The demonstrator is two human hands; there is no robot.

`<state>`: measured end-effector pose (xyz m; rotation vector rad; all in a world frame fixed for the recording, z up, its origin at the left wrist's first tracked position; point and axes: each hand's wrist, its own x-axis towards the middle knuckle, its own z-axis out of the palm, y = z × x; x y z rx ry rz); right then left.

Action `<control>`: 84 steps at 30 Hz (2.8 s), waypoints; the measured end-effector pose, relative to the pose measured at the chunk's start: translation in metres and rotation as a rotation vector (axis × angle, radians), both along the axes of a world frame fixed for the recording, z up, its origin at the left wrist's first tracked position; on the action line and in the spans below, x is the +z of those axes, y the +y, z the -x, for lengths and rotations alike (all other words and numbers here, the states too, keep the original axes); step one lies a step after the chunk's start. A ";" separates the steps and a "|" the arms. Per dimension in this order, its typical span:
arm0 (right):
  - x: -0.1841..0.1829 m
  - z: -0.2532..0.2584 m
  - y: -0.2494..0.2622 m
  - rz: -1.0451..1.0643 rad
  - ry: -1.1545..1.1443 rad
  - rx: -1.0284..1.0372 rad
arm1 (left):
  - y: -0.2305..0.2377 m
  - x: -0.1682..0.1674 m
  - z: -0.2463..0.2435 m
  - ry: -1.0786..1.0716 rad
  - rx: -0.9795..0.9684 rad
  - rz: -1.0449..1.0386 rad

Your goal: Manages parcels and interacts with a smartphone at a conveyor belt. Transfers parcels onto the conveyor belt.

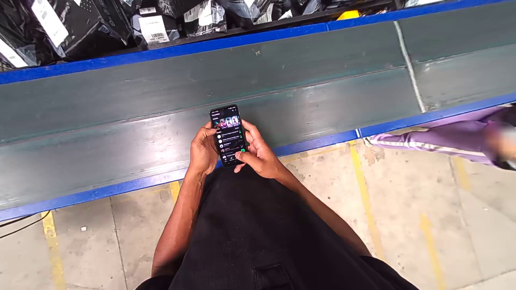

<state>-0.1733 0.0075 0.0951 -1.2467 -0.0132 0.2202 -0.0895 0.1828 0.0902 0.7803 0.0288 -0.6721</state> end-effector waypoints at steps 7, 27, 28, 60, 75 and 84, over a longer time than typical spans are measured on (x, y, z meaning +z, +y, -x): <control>0.000 0.000 -0.001 -0.006 0.012 -0.002 | 0.000 0.001 0.000 -0.012 -0.010 -0.003; 0.001 -0.001 -0.002 -0.009 0.026 -0.008 | 0.000 0.000 -0.002 -0.017 -0.021 -0.011; 0.001 -0.001 -0.002 -0.012 0.028 -0.008 | 0.000 0.000 -0.002 -0.013 -0.020 -0.006; -0.001 0.001 -0.001 -0.030 0.033 -0.014 | -0.001 -0.003 0.000 0.002 -0.015 0.004; -0.001 0.002 0.003 0.363 -0.035 -0.238 | -0.014 0.002 0.011 -0.140 -0.048 -0.157; -0.029 0.070 -0.059 0.953 0.000 -0.516 | -0.046 -0.026 0.023 -0.355 -0.608 -0.414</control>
